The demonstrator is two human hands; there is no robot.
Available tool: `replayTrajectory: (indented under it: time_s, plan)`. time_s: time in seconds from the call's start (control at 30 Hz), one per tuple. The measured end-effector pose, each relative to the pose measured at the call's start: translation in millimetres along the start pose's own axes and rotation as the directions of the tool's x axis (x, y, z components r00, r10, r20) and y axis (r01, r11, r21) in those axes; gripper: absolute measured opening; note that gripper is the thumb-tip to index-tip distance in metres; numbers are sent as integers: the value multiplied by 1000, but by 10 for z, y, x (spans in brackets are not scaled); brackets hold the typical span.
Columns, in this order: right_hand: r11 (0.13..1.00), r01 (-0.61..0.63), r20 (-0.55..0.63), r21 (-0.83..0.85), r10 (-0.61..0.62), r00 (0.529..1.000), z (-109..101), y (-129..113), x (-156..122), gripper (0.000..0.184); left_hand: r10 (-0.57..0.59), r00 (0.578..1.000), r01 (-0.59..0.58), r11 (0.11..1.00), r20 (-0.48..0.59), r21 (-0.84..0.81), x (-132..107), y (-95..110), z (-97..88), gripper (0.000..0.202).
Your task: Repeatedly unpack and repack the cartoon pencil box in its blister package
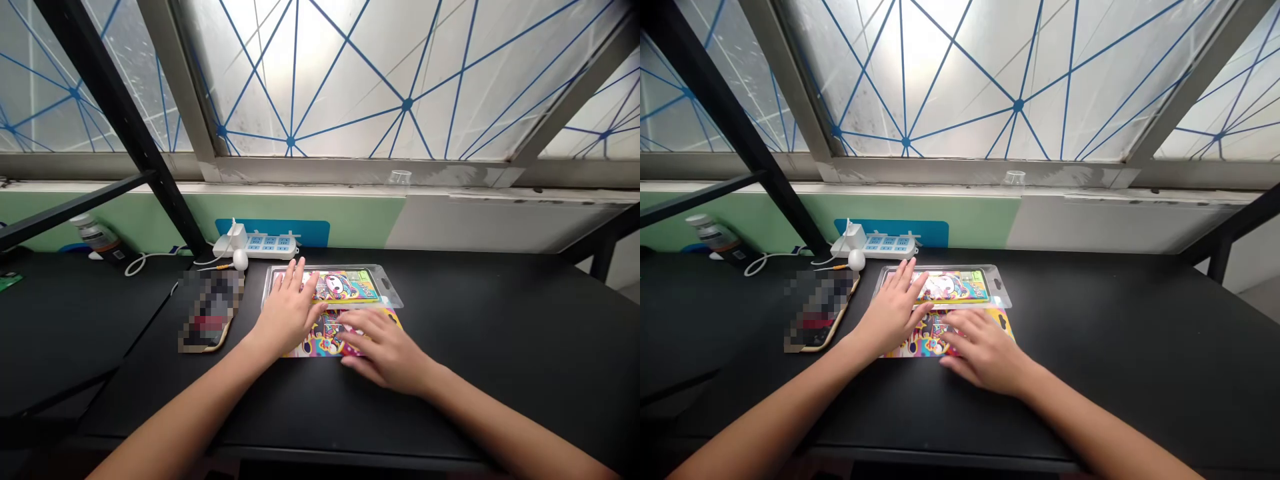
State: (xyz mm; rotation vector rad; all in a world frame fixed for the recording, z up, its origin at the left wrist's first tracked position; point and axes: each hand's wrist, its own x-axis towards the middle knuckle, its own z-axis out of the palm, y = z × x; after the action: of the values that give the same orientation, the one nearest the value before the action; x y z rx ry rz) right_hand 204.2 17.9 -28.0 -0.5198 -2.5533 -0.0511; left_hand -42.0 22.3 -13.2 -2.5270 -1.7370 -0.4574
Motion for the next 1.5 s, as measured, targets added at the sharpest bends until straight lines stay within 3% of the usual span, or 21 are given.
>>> replayTrajectory:
  time_s: [0.1,0.2,0.3,0.37,0.5,0.57,0.73,0.8,0.9,1.1,1.2,1.3,1.4,1.5]
  plan:
    - [997,-48,210,67,33,977,61,-181,14,42,-61,995,63,998,81,-21,122,10,17,68]
    - [968,-231,408,104,170,897,62,-226,-1,76,-91,991,94,995,101,-23,183,-32,59,74]
    - [933,-332,496,143,223,839,9,-226,-75,87,-109,988,112,994,106,-14,171,-104,88,76]
    - [920,-360,478,157,248,842,-44,-234,-162,76,-130,987,131,991,98,-5,139,-155,89,76]
    - [912,-387,323,134,329,888,-157,-223,-363,34,-135,986,136,991,95,-3,85,-234,73,74]
    - [902,-424,243,76,396,886,-185,-177,-436,26,-120,988,122,993,99,-10,78,-255,67,74]
    - [829,-552,109,-84,559,822,-99,4,-493,39,-103,990,106,994,92,-27,75,-265,54,68]
    - [801,-587,92,-118,597,797,-49,65,-479,44,-98,991,101,994,89,-33,70,-266,48,65]
    - [768,-624,95,-142,638,764,-24,131,-443,39,-96,991,100,994,92,-37,67,-272,46,64]
    - [760,-647,134,-65,649,749,-148,123,-393,33,-95,990,99,994,107,-39,76,-286,48,62]
    - [710,-704,128,-3,698,704,-271,155,-379,37,-72,991,80,995,110,-65,71,-298,30,59]
    - [646,-763,152,29,751,642,-419,424,-386,43,-61,992,72,993,111,-97,64,-304,13,56]
    - [586,-809,222,43,784,579,-557,898,-436,45,-70,992,82,990,108,-114,55,-283,6,51]
    - [588,-808,242,41,779,579,-612,1280,-489,46,-79,993,87,992,91,-91,40,-231,9,44]
